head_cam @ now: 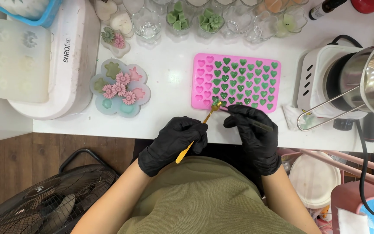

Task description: Pouring melted wax into a heart-shaped silicone mold and checking the temperature of the wax.

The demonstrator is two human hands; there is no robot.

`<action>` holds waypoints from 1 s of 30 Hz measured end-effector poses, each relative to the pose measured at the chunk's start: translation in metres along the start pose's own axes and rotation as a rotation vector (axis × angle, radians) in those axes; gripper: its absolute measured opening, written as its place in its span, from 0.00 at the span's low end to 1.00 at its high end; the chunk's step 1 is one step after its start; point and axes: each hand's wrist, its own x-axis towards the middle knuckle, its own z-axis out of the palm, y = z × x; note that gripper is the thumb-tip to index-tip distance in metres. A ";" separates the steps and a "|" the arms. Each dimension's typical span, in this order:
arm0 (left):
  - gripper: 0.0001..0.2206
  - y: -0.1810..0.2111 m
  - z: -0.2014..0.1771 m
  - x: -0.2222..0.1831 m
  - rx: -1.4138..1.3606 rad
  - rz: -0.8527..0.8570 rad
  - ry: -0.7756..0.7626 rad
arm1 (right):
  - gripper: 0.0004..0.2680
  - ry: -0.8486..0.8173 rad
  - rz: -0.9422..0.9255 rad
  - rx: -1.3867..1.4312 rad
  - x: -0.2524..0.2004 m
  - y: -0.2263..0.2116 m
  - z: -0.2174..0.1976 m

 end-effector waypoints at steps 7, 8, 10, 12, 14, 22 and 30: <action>0.13 0.002 0.004 0.004 -0.023 -0.030 0.001 | 0.07 0.002 -0.288 -0.308 0.007 0.000 -0.002; 0.11 0.003 0.005 0.005 -0.029 -0.046 0.021 | 0.08 0.007 -0.311 -0.373 0.009 -0.005 0.000; 0.09 0.003 0.006 0.006 -0.034 -0.062 0.042 | 0.08 0.012 -0.335 -0.437 0.011 -0.013 0.003; 0.11 0.000 0.006 0.007 -0.003 -0.067 0.046 | 0.09 0.004 -0.303 -0.562 0.012 -0.018 0.004; 0.12 0.001 0.008 0.006 0.025 -0.069 0.048 | 0.09 -0.003 -0.274 -0.569 0.011 -0.017 0.004; 0.16 0.008 0.013 0.005 0.106 -0.088 0.067 | 0.12 -0.029 -0.290 -0.625 0.013 -0.018 0.005; 0.17 0.011 0.017 0.004 0.185 -0.107 0.111 | 0.13 -0.040 -0.458 -0.762 0.018 -0.012 0.006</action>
